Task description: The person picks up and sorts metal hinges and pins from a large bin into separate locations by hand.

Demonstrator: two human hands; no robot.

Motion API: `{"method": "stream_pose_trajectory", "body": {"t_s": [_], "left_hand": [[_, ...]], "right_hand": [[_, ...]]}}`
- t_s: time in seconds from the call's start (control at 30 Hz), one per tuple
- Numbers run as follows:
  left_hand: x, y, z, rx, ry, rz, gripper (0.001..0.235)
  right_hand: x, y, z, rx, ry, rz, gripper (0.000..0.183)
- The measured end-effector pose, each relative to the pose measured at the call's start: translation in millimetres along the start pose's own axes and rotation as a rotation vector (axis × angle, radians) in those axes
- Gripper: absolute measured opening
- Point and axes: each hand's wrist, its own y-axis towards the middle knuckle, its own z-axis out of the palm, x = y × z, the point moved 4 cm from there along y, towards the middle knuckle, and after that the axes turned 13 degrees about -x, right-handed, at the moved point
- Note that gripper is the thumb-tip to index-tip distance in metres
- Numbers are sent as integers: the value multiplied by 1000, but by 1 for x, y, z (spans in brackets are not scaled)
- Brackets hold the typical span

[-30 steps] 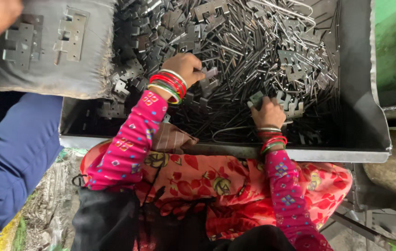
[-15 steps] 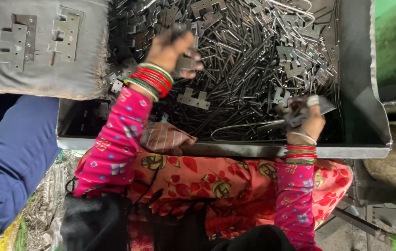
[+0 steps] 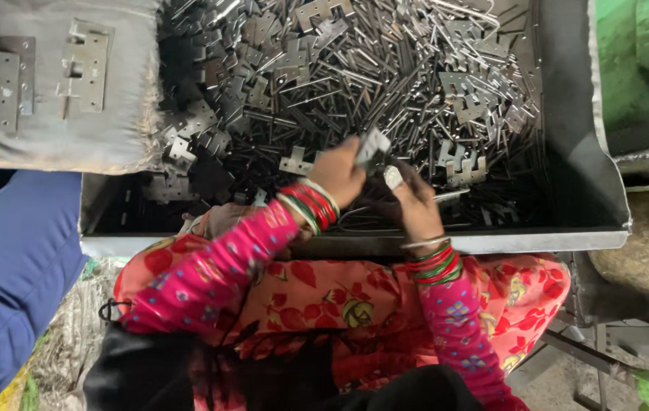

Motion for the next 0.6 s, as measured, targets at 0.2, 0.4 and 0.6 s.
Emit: {"method": "stream_pose_trajectory", "body": {"t_s": [0.2, 0.4, 0.6], "left_hand": [[-11, 31, -133, 99, -1701, -48, 43], [75, 18, -267, -920, -690, 218, 16], [264, 28, -315, -1148, 944, -338, 8]], "right_hand": [[50, 67, -69, -341, -1130, -1225, 36], [34, 120, -119, -553, -1430, -1012, 46], [22, 127, -122, -621, -1410, -872, 49]]}}
